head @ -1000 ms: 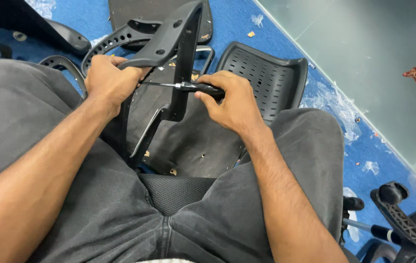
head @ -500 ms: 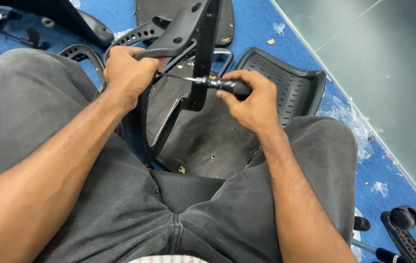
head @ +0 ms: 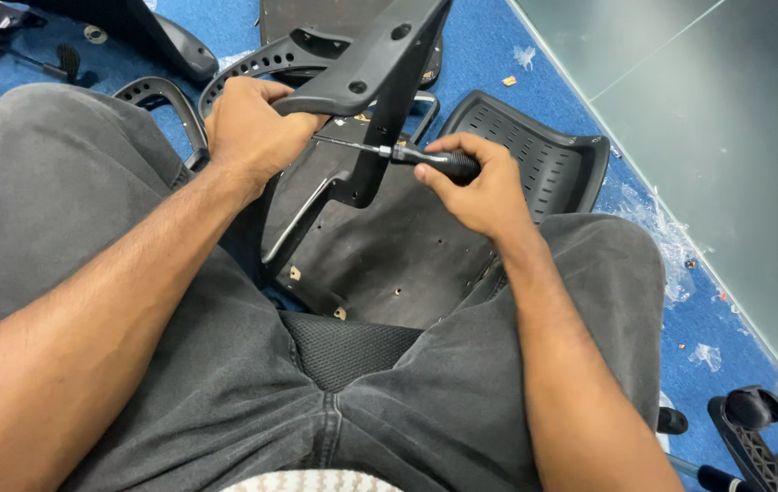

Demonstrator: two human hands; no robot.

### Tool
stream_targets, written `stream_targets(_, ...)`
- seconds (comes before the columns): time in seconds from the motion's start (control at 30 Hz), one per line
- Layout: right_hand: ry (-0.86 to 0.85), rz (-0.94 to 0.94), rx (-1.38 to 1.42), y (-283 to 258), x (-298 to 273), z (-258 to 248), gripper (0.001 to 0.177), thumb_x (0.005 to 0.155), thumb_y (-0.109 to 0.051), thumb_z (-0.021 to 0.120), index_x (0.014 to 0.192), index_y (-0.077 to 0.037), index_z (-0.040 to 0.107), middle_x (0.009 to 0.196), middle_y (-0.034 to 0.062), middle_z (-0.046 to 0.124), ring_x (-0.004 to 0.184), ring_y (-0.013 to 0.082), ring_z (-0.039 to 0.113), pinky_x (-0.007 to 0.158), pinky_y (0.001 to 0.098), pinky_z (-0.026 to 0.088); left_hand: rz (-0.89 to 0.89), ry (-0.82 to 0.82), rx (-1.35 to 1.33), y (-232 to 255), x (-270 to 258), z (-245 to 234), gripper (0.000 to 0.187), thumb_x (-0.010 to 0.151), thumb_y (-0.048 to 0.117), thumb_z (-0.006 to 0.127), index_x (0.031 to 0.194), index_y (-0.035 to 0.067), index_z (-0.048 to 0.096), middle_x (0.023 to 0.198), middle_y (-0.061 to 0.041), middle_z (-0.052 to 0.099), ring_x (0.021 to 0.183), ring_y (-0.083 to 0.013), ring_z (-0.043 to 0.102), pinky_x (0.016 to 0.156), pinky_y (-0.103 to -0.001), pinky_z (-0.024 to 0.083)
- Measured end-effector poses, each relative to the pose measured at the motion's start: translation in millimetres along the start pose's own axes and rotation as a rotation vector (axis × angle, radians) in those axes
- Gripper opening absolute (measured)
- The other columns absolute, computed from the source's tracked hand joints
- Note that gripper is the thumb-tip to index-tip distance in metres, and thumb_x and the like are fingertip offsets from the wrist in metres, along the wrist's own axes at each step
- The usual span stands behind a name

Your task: The person uses a screwdriver to attach a black plastic chair armrest to a chair seat base, tightening multiple screws to secure the parts together.

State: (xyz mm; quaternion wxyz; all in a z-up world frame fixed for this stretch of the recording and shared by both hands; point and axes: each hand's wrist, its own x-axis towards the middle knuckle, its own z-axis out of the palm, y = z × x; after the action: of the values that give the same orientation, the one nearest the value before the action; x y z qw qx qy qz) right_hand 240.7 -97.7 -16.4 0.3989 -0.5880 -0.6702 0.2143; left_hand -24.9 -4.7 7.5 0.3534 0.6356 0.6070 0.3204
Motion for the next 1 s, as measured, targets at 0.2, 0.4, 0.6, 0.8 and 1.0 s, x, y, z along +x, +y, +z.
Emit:
stream_targets(0.2,0.055,0.130,-0.053,-11.5,-0.2,9.3,0.021,0.091,-0.025,0.080,0.094,-0.004,0.077,0.071,-0.0006,0.064,0.058,0.0102,0.056,0.053,0.0264,0.043,-0.172,-0.061,-0.188,-1.7,4.0,-1.3,0.023,0.076,0.036,0.080,0.079,0.013,0.083,0.071,0.001,0.075,0.066,-0.0113,0.068,0.069,-0.028,0.053)
stream_targets(0.4,-0.189,0.797,0.505,-15.8,4.0,4.0,0.026,0.095,-0.030,0.077,0.090,-0.004,0.076,0.066,0.0008,0.061,0.049,0.0072,0.043,0.041,0.0251,0.031,-0.067,-0.002,-0.136,-6.2,6.6,2.7,0.022,0.074,0.036,0.085,0.080,0.015,0.082,0.066,0.003,0.071,0.060,-0.0091,0.061,0.061,-0.027,0.048)
stream_targets(0.6,0.260,-0.406,-0.160,-32.7,2.5,-2.4,0.019,0.102,-0.020,0.081,0.104,-0.003,0.073,0.088,0.0062,0.069,0.081,0.0130,0.066,0.071,0.0278,0.051,-0.012,-0.035,-0.301,-16.4,9.9,5.3,0.018,0.080,0.027,0.084,0.078,0.009,0.082,0.065,0.001,0.067,0.057,-0.0085,0.055,0.054,-0.028,0.041)
stream_targets(0.8,-0.005,0.885,0.224,-38.5,13.1,-3.4,0.043,0.098,-0.035,0.077,0.086,0.006,0.073,0.068,0.0079,0.065,0.056,0.0189,0.044,0.046,0.0328,0.032,-0.003,-0.175,-0.441,-16.6,6.0,2.3,0.024,0.084,0.025,0.084,0.077,0.003,0.077,0.067,-0.001,0.068,0.055,-0.0084,0.057,0.051,-0.027,0.042)
stream_targets(1.0,-0.056,0.343,0.186,-39.8,-1.0,-18.3,0.022,0.085,-0.028,0.078,0.099,-0.011,0.075,0.076,-0.0036,0.069,0.065,0.0056,0.062,0.057,0.0199,0.050,0.034,-0.034,-0.103,-10.7,6.2,5.1,0.020,0.076,0.029,0.086,0.084,0.011,0.082,0.066,0.002,0.070,0.057,-0.0057,0.061,0.053,-0.023,0.046)
